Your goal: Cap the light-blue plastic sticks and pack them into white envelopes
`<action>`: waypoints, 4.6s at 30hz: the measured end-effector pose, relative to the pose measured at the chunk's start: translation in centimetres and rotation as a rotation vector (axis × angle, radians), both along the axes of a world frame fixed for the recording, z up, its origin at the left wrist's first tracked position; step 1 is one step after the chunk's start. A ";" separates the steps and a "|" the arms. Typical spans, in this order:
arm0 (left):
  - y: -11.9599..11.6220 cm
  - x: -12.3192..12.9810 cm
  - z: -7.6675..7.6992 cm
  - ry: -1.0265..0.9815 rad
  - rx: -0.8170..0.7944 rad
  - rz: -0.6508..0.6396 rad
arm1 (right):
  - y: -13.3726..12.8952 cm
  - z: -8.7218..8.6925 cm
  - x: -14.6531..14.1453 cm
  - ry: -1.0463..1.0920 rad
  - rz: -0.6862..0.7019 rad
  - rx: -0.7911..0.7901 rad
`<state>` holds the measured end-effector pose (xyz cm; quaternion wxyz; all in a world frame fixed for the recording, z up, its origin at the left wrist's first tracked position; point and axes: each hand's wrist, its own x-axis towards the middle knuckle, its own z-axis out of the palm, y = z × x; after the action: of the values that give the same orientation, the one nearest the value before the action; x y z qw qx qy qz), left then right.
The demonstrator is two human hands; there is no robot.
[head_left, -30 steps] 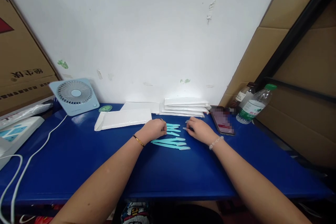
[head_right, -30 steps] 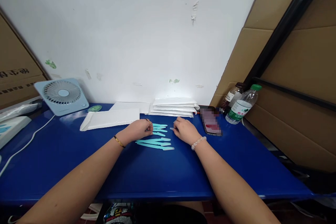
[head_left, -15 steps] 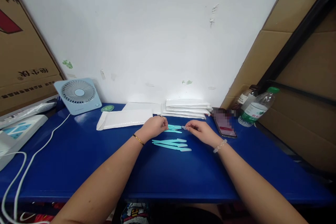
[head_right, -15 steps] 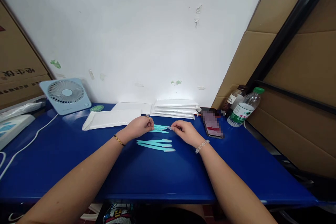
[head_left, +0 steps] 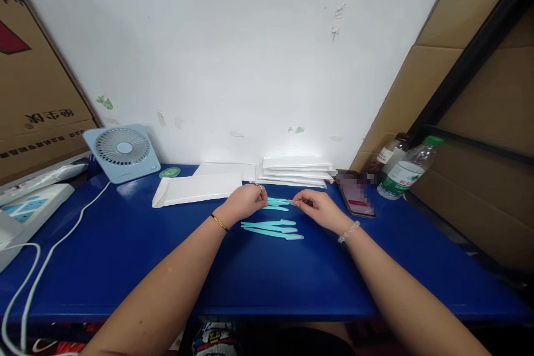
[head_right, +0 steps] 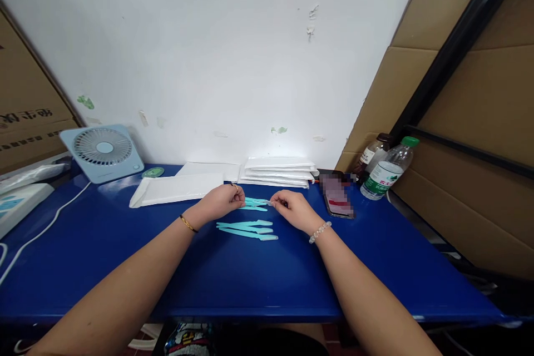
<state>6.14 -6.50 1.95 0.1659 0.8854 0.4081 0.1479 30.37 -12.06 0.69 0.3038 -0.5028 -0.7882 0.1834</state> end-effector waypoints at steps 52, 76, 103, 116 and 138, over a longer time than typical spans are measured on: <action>0.8 -0.5 -0.9 -0.142 -0.153 0.044 | 1.8 -1.5 1.0 0.800 -0.126 -0.262; 1.5 -0.5 -1.9 0.165 0.210 0.067 | 1.7 -0.9 3.3 -0.271 -0.350 0.054; 1.1 -0.1 -1.3 -0.036 0.004 0.055 | 1.0 -0.6 1.6 -0.094 -0.012 0.083; -0.4 0.6 -0.4 -0.064 -0.173 -0.082 | 0.4 0.4 2.0 0.014 0.037 -0.089; -0.4 1.1 -1.3 0.070 -0.025 0.016 | 2.0 -1.6 2.6 -0.273 -0.004 0.081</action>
<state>7.20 -6.90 0.69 0.1616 0.8846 0.4226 0.1132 32.94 -10.09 -0.96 0.2142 -0.5120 -0.8279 0.0807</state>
